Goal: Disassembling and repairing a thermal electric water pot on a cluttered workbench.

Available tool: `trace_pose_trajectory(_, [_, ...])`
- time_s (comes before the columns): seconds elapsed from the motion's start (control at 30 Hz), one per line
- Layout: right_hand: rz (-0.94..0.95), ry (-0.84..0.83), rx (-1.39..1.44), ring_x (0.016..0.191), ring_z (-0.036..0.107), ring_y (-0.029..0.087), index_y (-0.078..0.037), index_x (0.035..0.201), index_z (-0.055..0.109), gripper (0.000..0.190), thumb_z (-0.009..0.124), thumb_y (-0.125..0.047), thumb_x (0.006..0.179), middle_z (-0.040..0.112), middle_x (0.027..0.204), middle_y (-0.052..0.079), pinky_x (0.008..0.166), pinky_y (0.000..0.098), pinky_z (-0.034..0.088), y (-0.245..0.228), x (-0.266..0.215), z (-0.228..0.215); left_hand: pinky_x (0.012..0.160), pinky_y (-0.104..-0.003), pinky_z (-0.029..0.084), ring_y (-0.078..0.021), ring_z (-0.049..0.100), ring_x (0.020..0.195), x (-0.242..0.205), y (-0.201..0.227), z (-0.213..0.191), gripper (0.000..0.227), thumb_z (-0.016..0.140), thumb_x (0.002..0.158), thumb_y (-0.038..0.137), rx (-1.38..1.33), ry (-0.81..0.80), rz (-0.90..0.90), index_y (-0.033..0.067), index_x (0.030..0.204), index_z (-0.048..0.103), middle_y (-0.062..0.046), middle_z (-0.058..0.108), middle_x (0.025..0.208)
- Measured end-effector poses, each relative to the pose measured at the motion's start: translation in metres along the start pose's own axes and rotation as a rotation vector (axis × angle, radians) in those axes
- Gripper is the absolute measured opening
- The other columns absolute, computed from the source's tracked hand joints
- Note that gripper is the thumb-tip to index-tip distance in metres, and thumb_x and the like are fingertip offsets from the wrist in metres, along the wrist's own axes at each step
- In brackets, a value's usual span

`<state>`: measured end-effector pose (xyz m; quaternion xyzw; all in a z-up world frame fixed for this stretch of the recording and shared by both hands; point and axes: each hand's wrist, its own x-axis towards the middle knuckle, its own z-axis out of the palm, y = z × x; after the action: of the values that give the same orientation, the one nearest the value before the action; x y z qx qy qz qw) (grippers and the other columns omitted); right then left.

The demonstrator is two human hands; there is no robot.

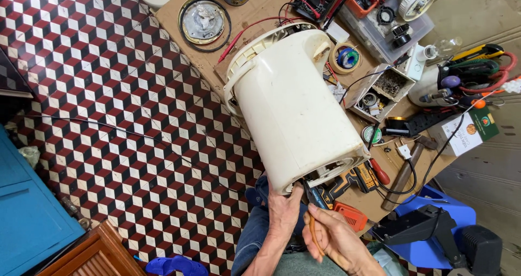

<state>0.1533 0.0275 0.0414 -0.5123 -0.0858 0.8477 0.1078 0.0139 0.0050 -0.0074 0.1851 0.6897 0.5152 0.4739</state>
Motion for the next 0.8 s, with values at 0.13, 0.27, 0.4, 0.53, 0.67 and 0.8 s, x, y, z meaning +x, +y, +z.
trace_pose_trajectory(0.13, [0.063, 0.099, -0.187, 0.05, 0.07, 0.026, 0.005, 0.092, 0.063, 0.041, 0.052, -0.033, 0.099, 0.072, 0.069, 0.023, 0.044, 0.0345, 0.057, -0.014, -0.008, 0.002, 0.084, -0.034, 0.058, -0.0202, 0.068, 0.095, 0.003, -0.002, -0.003, 0.041, 0.064, 0.086, 0.005, -0.075, -0.034, -0.047, 0.0001, 0.124, 0.05, -0.013, 0.065, 0.106])
trace_pose_trajectory(0.27, [0.141, 0.226, -0.335, 0.062, 0.075, 0.029, 0.008, 0.101, 0.066, 0.043, 0.057, -0.034, 0.099, 0.076, 0.078, 0.024, 0.058, 0.0363, 0.064, -0.023, -0.022, -0.004, 0.083, -0.035, 0.064, -0.0221, 0.072, 0.096, 0.003, -0.002, -0.008, 0.037, 0.06, 0.089, 0.004, -0.14, -0.065, -0.145, -0.0019, 0.125, 0.053, -0.015, 0.068, 0.111])
trace_pose_trajectory(0.4, [0.098, 0.248, -0.517, 0.067, 0.078, 0.025, 0.003, 0.106, 0.07, 0.041, 0.058, -0.035, 0.095, 0.079, 0.082, 0.02, 0.061, 0.0333, 0.065, -0.02, -0.019, -0.018, 0.088, -0.039, 0.062, -0.0259, 0.074, 0.105, 0.003, 0.002, -0.014, 0.037, 0.058, 0.093, 0.004, -0.338, -0.119, -0.169, -0.0045, 0.129, 0.055, -0.017, 0.068, 0.12])
trace_pose_trajectory(0.53, [0.078, 0.171, -0.46, 0.066, 0.078, 0.027, 0.009, 0.104, 0.067, 0.045, 0.058, -0.035, 0.096, 0.08, 0.082, 0.023, 0.061, 0.0347, 0.065, -0.03, -0.021, -0.005, 0.09, -0.038, 0.066, -0.0256, 0.073, 0.104, 0.004, 0.012, -0.016, 0.038, 0.057, 0.093, 0.005, -0.364, -0.139, -0.114, -0.0056, 0.129, 0.056, -0.018, 0.067, 0.12])
trace_pose_trajectory(0.67, [0.147, 0.143, -0.296, 0.065, 0.077, 0.031, 0.009, 0.107, 0.067, 0.042, 0.057, -0.03, 0.097, 0.077, 0.082, 0.028, 0.059, 0.0373, 0.064, -0.028, -0.018, 0.006, 0.089, -0.038, 0.063, -0.0245, 0.074, 0.103, 0.003, 0.016, -0.015, 0.037, 0.058, 0.092, 0.004, -0.396, -0.142, -0.173, -0.0046, 0.128, 0.057, -0.017, 0.068, 0.118])
trace_pose_trajectory(0.8, [0.175, 0.035, -0.137, 0.066, 0.077, 0.032, 0.01, 0.108, 0.069, 0.042, 0.055, -0.029, 0.097, 0.077, 0.084, 0.028, 0.058, 0.0371, 0.064, -0.022, -0.015, 0.014, 0.082, -0.035, 0.064, -0.0207, 0.072, 0.096, 0.004, 0.011, -0.017, 0.036, 0.06, 0.091, 0.006, -0.38, -0.14, -0.18, -0.0062, 0.125, 0.06, -0.015, 0.068, 0.113])
